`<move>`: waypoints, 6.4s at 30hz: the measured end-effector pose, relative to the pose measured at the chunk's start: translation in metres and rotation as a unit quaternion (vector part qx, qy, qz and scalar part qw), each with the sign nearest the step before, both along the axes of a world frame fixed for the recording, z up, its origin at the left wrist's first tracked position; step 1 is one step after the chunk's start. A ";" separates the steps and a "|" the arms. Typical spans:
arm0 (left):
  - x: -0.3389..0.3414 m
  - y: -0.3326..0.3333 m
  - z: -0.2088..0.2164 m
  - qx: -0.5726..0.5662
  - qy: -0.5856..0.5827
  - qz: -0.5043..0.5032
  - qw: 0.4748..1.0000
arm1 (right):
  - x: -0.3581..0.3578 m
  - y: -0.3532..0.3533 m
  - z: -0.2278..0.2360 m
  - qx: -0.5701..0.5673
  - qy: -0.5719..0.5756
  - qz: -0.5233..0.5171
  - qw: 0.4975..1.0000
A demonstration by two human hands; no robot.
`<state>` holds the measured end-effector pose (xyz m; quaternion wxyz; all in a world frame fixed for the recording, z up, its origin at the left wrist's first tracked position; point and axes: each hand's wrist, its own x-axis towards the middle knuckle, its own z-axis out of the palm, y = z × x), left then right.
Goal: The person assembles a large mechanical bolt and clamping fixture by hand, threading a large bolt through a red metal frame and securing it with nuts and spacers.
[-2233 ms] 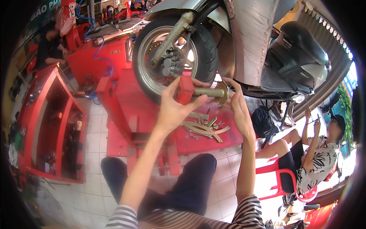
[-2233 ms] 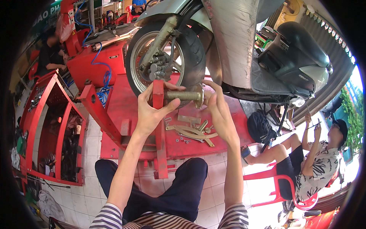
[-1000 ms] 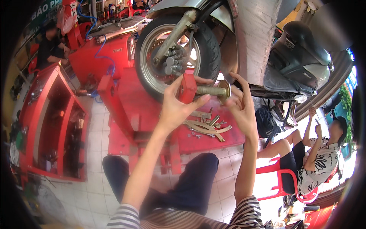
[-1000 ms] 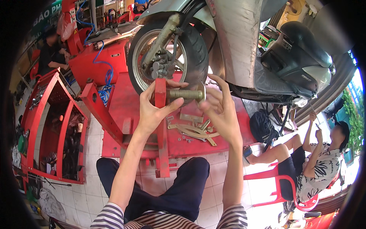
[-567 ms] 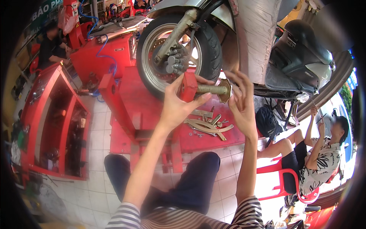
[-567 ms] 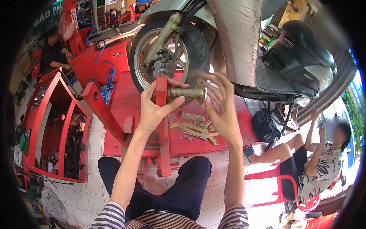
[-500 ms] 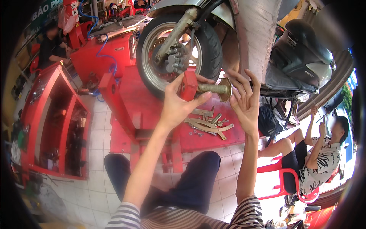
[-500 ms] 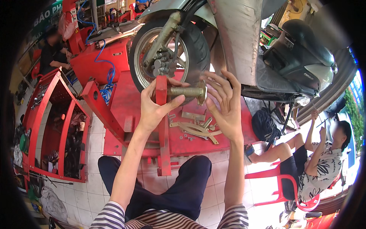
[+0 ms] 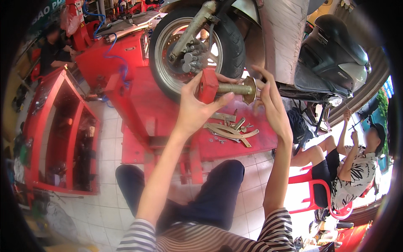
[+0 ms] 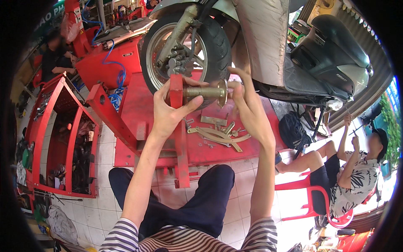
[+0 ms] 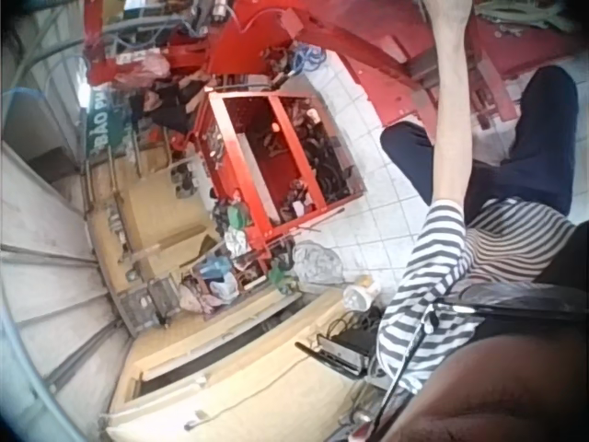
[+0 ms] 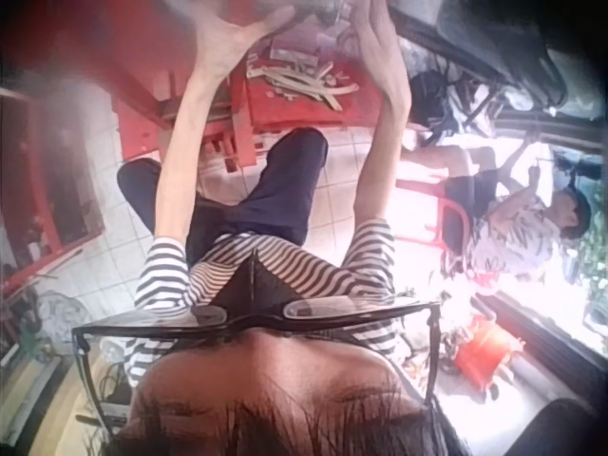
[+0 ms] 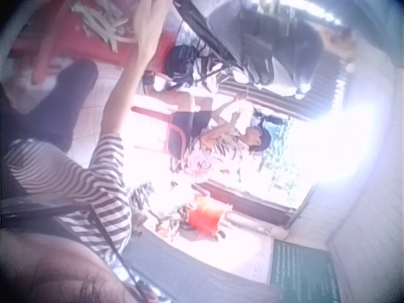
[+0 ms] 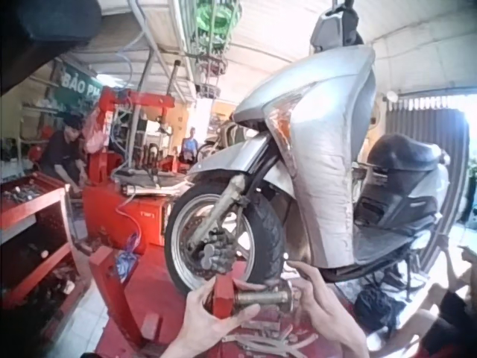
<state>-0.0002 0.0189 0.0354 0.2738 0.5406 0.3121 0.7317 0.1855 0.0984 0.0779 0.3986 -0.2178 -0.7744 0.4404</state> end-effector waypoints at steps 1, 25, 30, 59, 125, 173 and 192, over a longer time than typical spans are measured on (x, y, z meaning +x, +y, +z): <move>0.001 0.000 -0.001 0.004 -0.002 0.002 1.000 | -0.002 0.000 -0.004 0.025 0.011 0.008 1.000; -0.005 0.005 -0.009 0.026 0.019 0.013 0.999 | -0.004 -0.008 -0.003 0.021 0.006 -0.021 1.000; -0.004 0.005 -0.007 0.037 0.011 0.001 0.999 | 0.003 -0.013 0.013 -0.067 -0.035 -0.013 0.997; -0.007 0.004 -0.011 0.008 0.013 -0.035 0.999 | -0.009 -0.010 -0.021 0.137 -0.003 -0.034 0.990; 0.000 0.004 -0.014 -0.006 -0.024 0.007 1.000 | -0.008 -0.007 -0.019 0.172 0.014 0.035 0.984; 0.002 0.003 -0.015 -0.010 -0.030 0.034 0.999 | -0.054 0.021 -0.014 -0.310 0.081 0.083 0.944; 0.004 0.002 -0.013 -0.028 -0.045 -0.007 0.999 | -0.039 -0.008 -0.065 -0.021 0.191 0.057 0.980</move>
